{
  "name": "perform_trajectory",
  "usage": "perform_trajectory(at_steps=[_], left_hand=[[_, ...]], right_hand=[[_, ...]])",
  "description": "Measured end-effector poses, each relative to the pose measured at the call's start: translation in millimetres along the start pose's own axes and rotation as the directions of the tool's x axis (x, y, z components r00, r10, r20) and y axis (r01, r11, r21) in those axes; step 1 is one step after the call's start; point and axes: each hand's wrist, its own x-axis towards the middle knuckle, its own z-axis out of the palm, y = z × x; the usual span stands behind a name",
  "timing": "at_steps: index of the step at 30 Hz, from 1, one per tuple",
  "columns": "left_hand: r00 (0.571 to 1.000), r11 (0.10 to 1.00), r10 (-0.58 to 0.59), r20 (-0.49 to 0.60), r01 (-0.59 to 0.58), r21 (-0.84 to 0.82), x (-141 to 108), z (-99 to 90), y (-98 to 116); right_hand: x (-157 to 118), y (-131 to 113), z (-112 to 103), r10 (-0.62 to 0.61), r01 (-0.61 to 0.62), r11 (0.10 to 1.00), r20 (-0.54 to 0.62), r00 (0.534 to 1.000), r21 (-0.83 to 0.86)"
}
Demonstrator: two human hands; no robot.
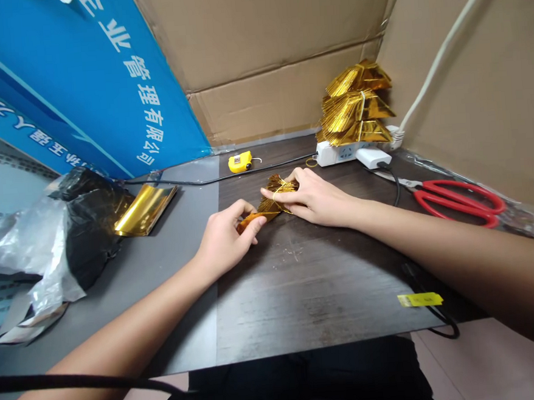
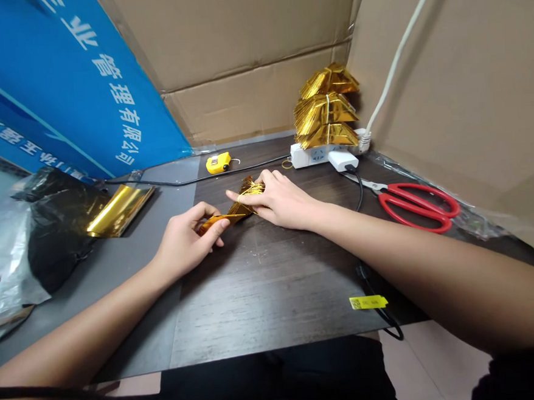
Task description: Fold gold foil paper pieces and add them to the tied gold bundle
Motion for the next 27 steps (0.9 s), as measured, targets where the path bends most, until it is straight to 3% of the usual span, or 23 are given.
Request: perform_trajectory(at_steps=[4, 7, 14, 27], left_hand=[[0.98, 0.959, 0.183, -0.075, -0.161, 0.234, 6, 13.0, 2], [0.955, 0.917, 0.261, -0.141, -0.2, 0.345, 6, 17.7, 1], [0.958, 0.913, 0.237, -0.164, -0.162, 0.374, 9, 18.8, 5], [0.977, 0.82, 0.183, -0.109, -0.09, 0.566, 27, 30.1, 10]], right_hand=[[-1, 3, 2, -0.01, 0.011, 1.0, -0.019, 1.0, 0.028], [-1, 4, 3, -0.023, 0.025, 0.999, -0.034, 0.999, 0.042], [-1, 5, 4, -0.028, 0.03, 0.999, -0.032, 0.999, 0.043], [-2, 7, 5, -0.011, 0.011, 1.0, -0.041, 0.999, 0.001]])
